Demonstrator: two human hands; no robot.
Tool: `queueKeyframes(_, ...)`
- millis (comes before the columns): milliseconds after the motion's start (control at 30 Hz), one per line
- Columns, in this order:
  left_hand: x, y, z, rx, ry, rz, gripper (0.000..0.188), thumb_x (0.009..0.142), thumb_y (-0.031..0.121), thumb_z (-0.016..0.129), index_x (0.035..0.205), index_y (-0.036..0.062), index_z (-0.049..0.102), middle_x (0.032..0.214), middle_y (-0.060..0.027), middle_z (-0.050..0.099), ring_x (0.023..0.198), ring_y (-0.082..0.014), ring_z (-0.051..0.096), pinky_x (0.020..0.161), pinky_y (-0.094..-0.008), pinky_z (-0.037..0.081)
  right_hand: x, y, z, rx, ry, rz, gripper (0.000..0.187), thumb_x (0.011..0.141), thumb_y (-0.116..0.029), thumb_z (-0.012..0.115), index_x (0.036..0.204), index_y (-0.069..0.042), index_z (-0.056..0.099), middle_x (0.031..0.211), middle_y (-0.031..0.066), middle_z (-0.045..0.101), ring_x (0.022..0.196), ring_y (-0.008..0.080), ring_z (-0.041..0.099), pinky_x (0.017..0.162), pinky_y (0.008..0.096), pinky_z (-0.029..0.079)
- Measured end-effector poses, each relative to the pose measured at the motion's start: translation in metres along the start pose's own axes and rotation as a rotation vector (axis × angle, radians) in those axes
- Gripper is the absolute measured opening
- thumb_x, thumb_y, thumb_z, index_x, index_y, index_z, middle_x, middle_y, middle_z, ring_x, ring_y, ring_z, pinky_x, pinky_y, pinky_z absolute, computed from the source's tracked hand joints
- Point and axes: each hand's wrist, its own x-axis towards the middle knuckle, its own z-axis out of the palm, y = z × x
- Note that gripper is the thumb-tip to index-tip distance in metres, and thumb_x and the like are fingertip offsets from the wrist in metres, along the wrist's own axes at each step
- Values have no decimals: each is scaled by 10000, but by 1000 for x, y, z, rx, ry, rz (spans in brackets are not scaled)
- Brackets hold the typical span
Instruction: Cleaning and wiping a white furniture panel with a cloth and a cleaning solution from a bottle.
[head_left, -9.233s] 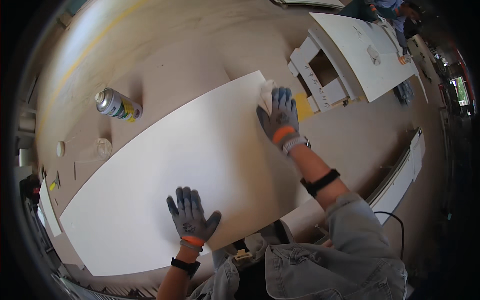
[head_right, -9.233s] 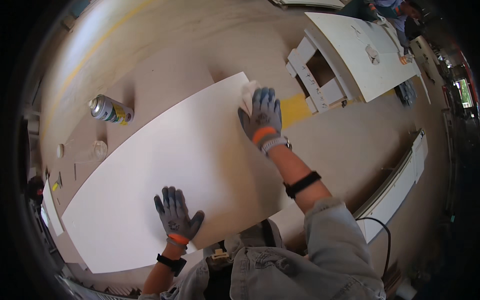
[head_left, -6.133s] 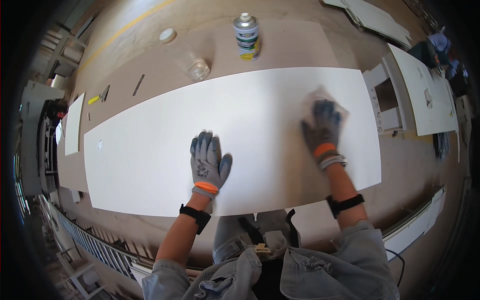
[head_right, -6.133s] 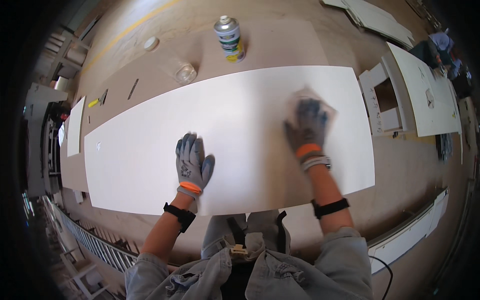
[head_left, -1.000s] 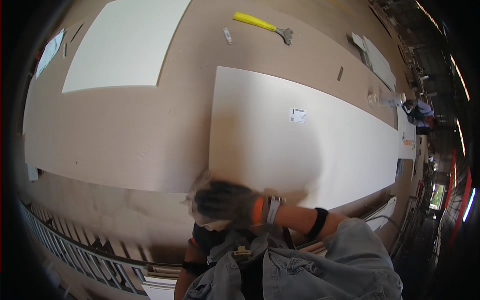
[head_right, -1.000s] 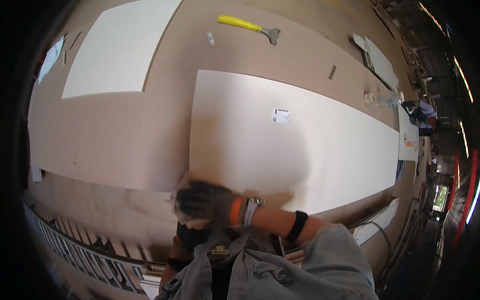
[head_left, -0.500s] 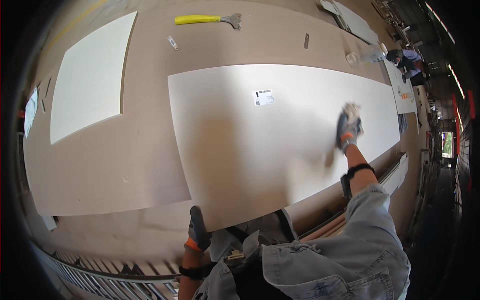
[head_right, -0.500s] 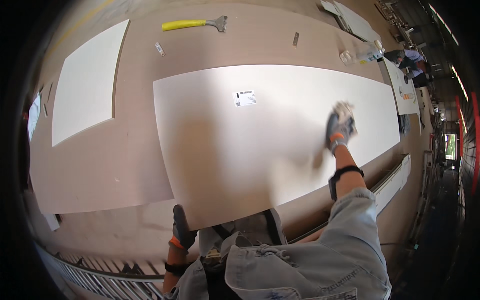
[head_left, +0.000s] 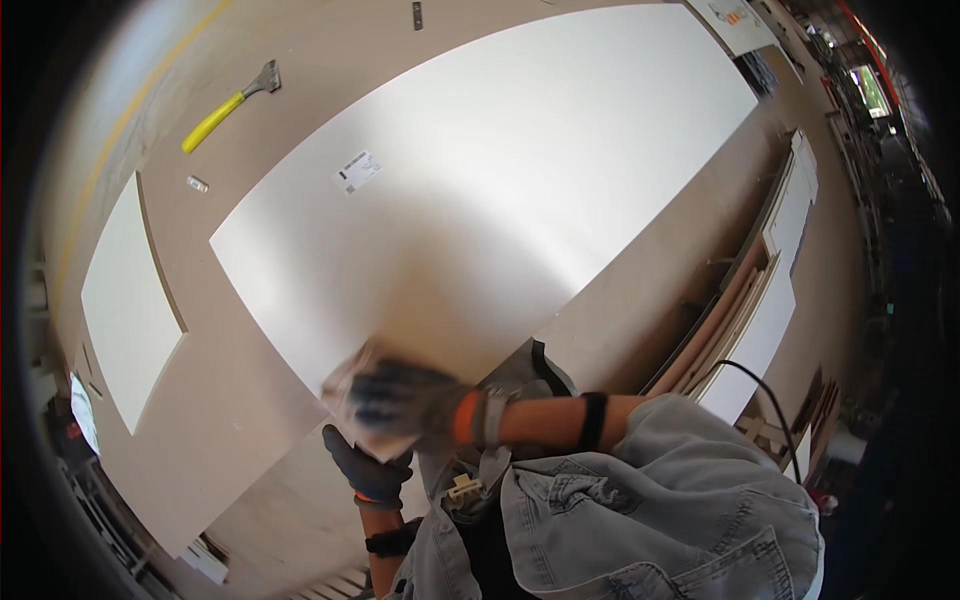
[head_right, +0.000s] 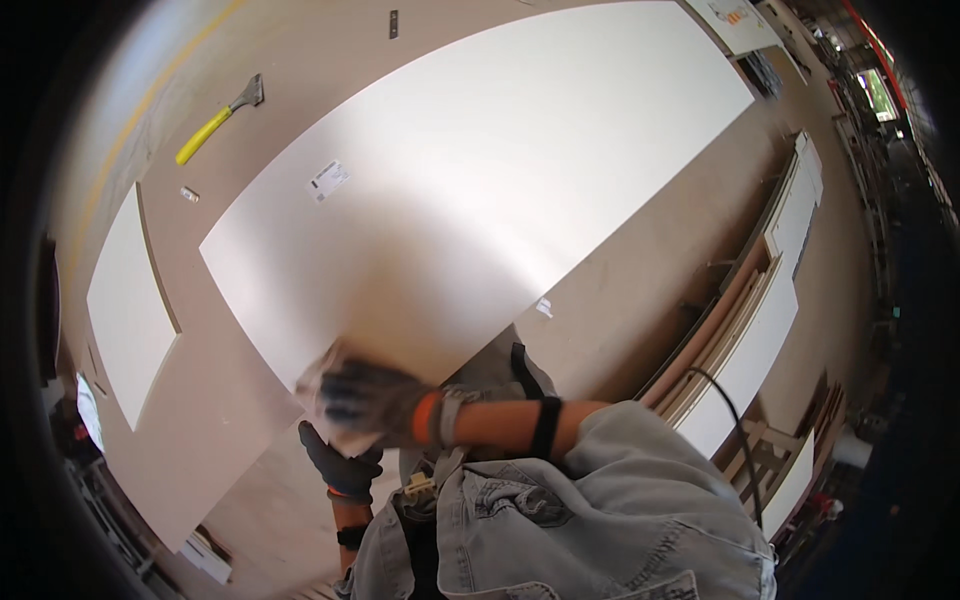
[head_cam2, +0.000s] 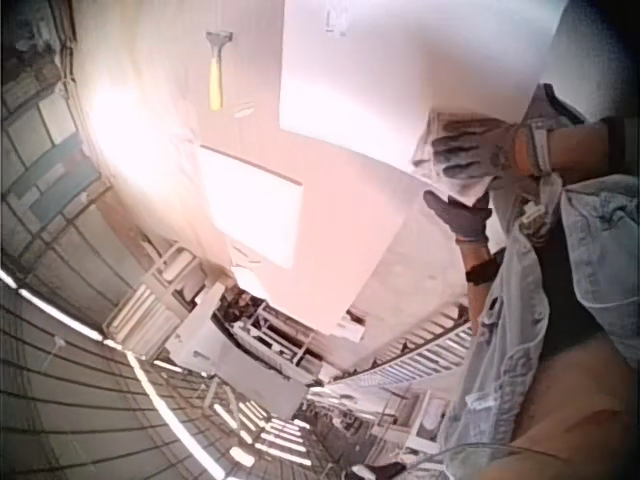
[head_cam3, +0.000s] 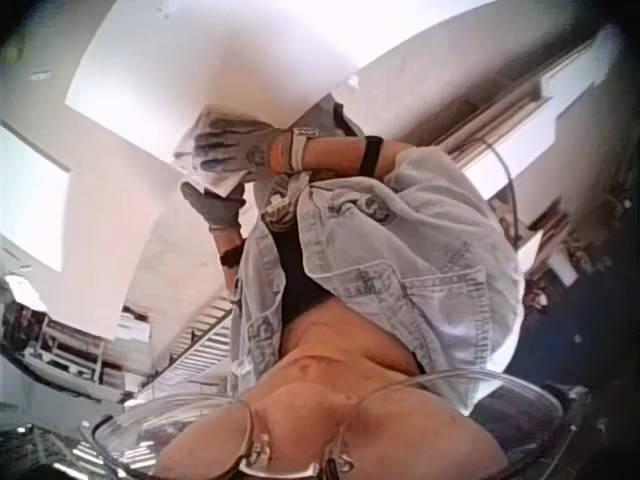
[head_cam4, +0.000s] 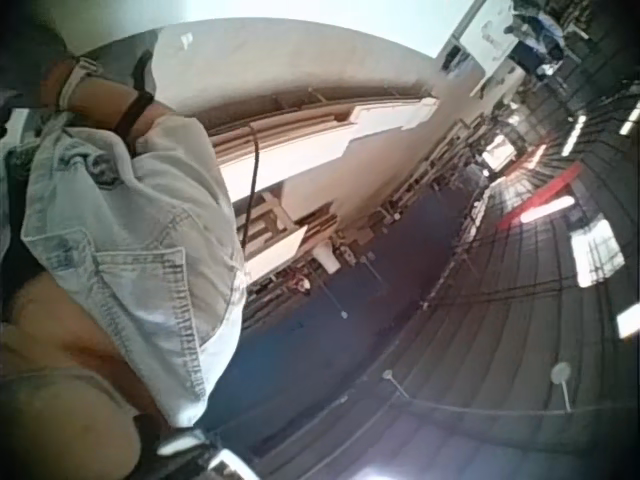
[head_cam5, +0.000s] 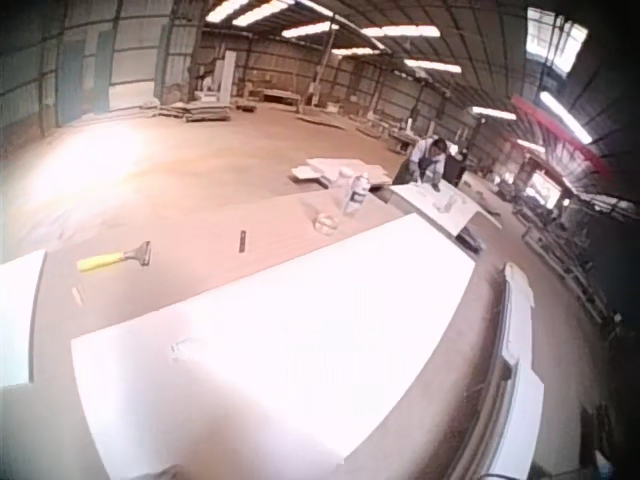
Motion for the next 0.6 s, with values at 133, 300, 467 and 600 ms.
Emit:
queueKeyframes(133, 6, -9, 30, 269, 101, 156, 609, 938, 572, 389, 1275, 70, 461, 1138, -106, 572, 950, -242, 589, 763, -354, 521, -102, 98, -102, -317, -244, 476, 640, 854, -503, 482, 1405, -186, 409, 1509, 104, 272, 1421, 338, 163, 1156, 504, 120)
queueKeyframes(300, 7, -4, 25, 592, 67, 97, 658, 950, 566, 376, 1324, 26, 409, 1234, -126, 529, 1080, -264, 543, 878, -368, 494, -234, 194, -190, -442, 156, 1341, 662, 904, -446, 428, 1463, -133, 262, 1457, 262, 269, 1396, 384, 183, 1141, 490, 102)
queueKeyframes(467, 10, -9, 8, 657, 155, 295, 657, 964, 569, 324, 1340, 38, 411, 1243, -107, 537, 1079, -228, 541, 919, -333, 464, -106, 105, -114, 192, 536, 840, 520, 749, -200, 680, 1214, -114, 464, 1198, 168, 498, 1132, 340, 477, 967, 410, 413)
queueKeyframes(600, 20, -6, 16, 434, 251, 153, 715, 932, 635, 310, 1384, 84, 371, 1338, -81, 475, 1165, -238, 501, 941, -338, 453, -46, 12, -2, -83, 181, 150, 474, 806, -378, 605, 1222, -165, 528, 1372, 99, 427, 1356, 273, 304, 1152, 485, 193)
